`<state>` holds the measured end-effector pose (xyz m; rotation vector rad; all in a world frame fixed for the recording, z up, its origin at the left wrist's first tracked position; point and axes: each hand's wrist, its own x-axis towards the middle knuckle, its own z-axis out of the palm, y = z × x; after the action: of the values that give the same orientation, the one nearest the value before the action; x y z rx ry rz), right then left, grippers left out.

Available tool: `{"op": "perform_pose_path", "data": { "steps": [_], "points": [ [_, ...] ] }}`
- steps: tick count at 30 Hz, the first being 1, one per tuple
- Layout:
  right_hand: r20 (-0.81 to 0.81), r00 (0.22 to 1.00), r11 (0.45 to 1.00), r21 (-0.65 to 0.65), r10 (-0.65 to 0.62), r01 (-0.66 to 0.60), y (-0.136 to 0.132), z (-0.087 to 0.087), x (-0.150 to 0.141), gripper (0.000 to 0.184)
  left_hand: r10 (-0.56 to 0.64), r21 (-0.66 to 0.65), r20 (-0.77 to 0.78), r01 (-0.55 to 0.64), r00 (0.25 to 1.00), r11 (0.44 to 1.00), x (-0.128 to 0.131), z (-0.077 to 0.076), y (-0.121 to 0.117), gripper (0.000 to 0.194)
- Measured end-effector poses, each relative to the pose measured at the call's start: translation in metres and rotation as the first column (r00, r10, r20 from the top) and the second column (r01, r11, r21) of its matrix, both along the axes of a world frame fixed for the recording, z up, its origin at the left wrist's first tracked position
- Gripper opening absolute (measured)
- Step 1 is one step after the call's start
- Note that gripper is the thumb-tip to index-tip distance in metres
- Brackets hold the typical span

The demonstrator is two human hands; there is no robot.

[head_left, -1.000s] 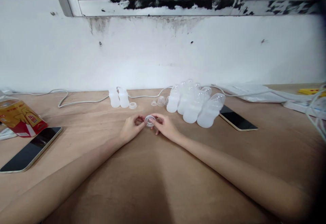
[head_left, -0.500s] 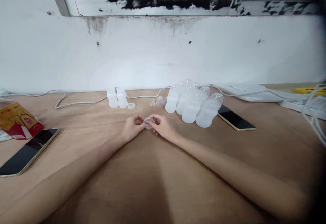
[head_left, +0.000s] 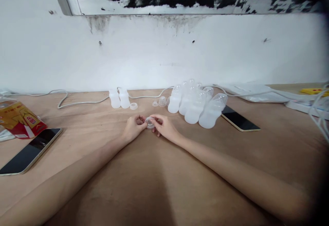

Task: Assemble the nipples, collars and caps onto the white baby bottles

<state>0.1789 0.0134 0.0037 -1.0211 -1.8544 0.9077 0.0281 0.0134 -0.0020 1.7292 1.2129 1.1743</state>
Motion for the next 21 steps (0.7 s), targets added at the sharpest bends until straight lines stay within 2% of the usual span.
{"op": "perform_pose_path", "data": {
  "steps": [8, 14, 21],
  "points": [
    [0.098, 0.994, 0.988, 0.15, -0.047, 0.032, 0.0005, -0.0004, 0.0024, 0.023, 0.039, 0.058, -0.056, -0.035, 0.998, 0.998, 0.0039, -0.0046, 0.0017, 0.011],
    [0.061, 0.997, 0.997, 0.045, 0.055, -0.057, -0.0002, 0.0019, 0.0016, 0.024, 0.09, 0.068, -0.034, -0.088, 0.995, 0.994, 0.0031, -0.002, 0.0011, 0.011],
    [0.002, 1.0, 0.997, -0.079, 0.0, 0.001, 0.0013, 0.002, 0.0021, 0.024, 0.075, 0.11, -0.125, -0.062, 0.989, 0.992, 0.0043, 0.002, -0.0035, 0.013]
  ]
}}
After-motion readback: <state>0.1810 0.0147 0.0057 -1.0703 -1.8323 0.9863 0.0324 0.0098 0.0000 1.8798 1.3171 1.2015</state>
